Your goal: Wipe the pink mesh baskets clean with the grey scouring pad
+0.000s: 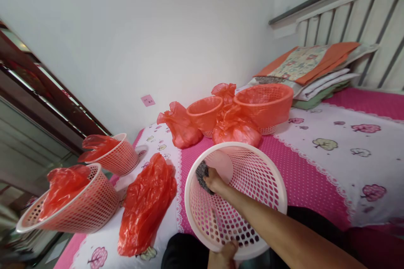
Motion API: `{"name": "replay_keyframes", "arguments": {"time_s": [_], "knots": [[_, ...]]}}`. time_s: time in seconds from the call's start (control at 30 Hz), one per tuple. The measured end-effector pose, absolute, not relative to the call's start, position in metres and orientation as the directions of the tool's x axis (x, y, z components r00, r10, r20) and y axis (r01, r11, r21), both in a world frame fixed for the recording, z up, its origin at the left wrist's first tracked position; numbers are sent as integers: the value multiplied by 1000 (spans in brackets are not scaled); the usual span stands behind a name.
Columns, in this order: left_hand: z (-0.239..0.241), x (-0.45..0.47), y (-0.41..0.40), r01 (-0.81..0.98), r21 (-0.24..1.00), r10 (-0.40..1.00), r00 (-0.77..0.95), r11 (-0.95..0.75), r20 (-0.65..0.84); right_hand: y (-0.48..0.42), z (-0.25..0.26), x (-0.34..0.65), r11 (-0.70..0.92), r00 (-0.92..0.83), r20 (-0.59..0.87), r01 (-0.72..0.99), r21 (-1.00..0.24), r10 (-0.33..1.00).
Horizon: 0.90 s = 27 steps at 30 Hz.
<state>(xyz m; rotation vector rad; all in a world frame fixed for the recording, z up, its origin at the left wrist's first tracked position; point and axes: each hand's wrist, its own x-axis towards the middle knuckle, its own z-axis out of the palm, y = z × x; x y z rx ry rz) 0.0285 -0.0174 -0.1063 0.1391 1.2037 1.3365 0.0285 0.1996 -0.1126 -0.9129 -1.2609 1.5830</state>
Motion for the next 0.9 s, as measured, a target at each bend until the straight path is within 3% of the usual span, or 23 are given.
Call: {"name": "replay_keyframes", "arguments": {"time_s": [0.17,0.47,0.7,0.9], "knots": [[-113,29,-16,-676,701,825,-248,229,-508,190,-105,36,-120,-295,-66,-166,-979,953],[-101,19,-17,-628,726,838,-210,280,-504,181,-86,58,-173,-399,-70,-228,-958,914],[-86,8,-9,-592,736,871,-111,328,-478,160,-61,72,-191,-485,-13,-319,-928,874],[-68,11,-2,-617,738,879,-150,274,-452,144,-37,89,-241,-542,52,-456,-857,839]]}}
